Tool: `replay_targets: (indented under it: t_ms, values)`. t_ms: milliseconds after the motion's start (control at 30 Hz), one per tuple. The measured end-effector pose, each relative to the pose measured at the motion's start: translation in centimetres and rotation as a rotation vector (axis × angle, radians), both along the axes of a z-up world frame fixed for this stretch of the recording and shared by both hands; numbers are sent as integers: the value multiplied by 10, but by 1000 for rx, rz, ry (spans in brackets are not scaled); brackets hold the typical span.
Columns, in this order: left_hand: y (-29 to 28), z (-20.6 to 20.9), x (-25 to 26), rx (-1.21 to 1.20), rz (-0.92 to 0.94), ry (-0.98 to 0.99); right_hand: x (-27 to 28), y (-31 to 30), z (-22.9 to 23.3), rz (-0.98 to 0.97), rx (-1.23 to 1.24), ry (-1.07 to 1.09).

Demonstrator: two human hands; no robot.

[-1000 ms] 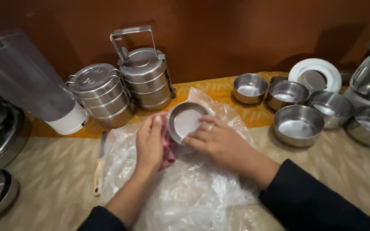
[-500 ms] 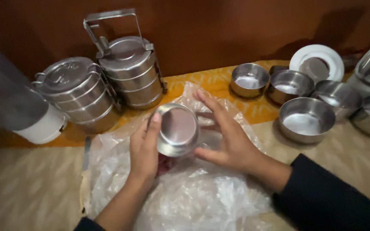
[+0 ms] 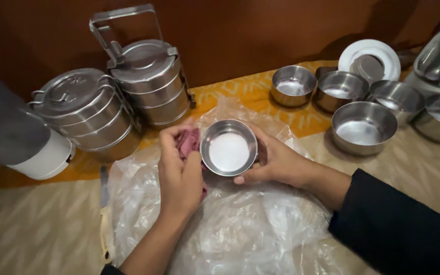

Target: The person wipes the inside and outside of several metal bowls with a cloth, handling them one at a time and placing them on a table.

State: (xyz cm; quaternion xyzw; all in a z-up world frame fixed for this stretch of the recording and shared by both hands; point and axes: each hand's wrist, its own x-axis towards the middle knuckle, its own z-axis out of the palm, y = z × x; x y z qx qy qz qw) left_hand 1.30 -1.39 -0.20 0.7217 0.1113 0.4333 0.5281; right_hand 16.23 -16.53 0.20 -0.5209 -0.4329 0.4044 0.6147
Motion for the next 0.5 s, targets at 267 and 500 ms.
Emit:
replay_targets:
  t_ms: [267,500]
  values:
    - [-6,8,-1,44,92,74,-5,-3,-5,-108,93,-146]
    - [-12,7,-2,-11,157,-129,-15,-4,-5,33,65,242]
